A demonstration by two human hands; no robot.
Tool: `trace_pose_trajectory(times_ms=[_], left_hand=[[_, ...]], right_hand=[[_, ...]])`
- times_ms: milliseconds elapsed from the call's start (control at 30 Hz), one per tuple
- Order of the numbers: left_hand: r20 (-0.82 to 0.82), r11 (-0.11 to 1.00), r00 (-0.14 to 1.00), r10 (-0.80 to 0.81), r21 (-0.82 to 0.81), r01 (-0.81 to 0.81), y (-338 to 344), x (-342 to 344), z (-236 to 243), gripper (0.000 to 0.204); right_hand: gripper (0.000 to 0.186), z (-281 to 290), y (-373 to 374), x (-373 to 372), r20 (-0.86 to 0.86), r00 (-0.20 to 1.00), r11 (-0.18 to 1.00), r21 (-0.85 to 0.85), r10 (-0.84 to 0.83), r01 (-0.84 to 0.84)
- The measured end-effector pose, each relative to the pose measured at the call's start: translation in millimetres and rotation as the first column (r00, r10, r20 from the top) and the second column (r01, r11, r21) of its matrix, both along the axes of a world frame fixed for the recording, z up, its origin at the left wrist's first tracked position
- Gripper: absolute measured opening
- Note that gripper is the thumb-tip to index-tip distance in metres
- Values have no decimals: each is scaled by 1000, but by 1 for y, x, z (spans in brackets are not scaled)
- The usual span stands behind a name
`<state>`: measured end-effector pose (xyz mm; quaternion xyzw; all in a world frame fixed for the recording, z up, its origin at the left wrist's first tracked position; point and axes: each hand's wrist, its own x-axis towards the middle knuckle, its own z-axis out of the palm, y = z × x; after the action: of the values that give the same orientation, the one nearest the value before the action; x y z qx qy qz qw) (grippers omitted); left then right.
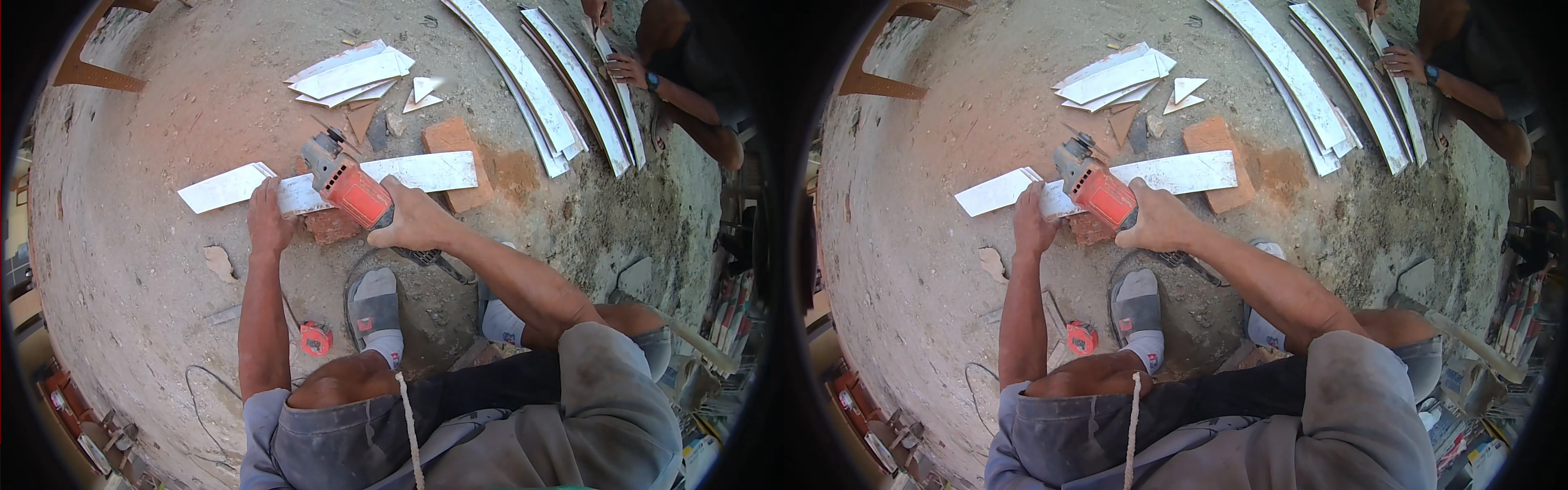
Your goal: Cutting tiles using a handheld angle grinder on the ground.
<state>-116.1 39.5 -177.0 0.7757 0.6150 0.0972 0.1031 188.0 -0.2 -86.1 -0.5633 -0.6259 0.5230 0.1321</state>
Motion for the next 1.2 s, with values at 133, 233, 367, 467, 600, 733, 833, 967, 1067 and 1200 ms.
trace_pose_trajectory(times_ms=[133,233,367,467,600,733,833,967,1067,1200], left_hand=[[-31,997,997,68,-21,-68,-8,-21,4,88],[-42,987,988,151,-56,-154,-16,-43,8,91],[-22,990,990,139,8,-139,-12,-76,14,94],[8,987,987,158,-22,-158,-10,-75,20,94],[-30,971,976,214,-106,-216,-8,-87,14,91],[-51,963,966,252,-82,-256,-4,-121,9,92],[-180,988,972,152,43,-146,-6,-125,10,95],[-311,979,932,185,-21,-202,-11,-37,19,101],[-194,998,981,-24,-61,13,-15,13,24,105],[-106,986,984,-146,-98,136,-16,52,6,104]], right_hand=[[79,6,-3,4,10,1000,1000,-16,14,-14],[78,7,-3,2,-8,1000,1000,-13,9,-10],[77,7,-3,-8,-38,998,999,2,44,-44],[78,8,-2,-5,-39,998,999,-14,42,-43],[78,-6,-6,-16,-80,997,1000,-10,23,-24],[79,-16,-14,-19,-58,997,999,20,43,-42],[77,-17,-14,-21,-78,997,999,21,27,-25],[74,-18,-10,-3,6,1000,999,-38,20,-19],[75,-25,-11,-1,-1,1000,1000,-1,6,-6],[73,-27,-12,-2,-26,1000,999,38,-14,15]])
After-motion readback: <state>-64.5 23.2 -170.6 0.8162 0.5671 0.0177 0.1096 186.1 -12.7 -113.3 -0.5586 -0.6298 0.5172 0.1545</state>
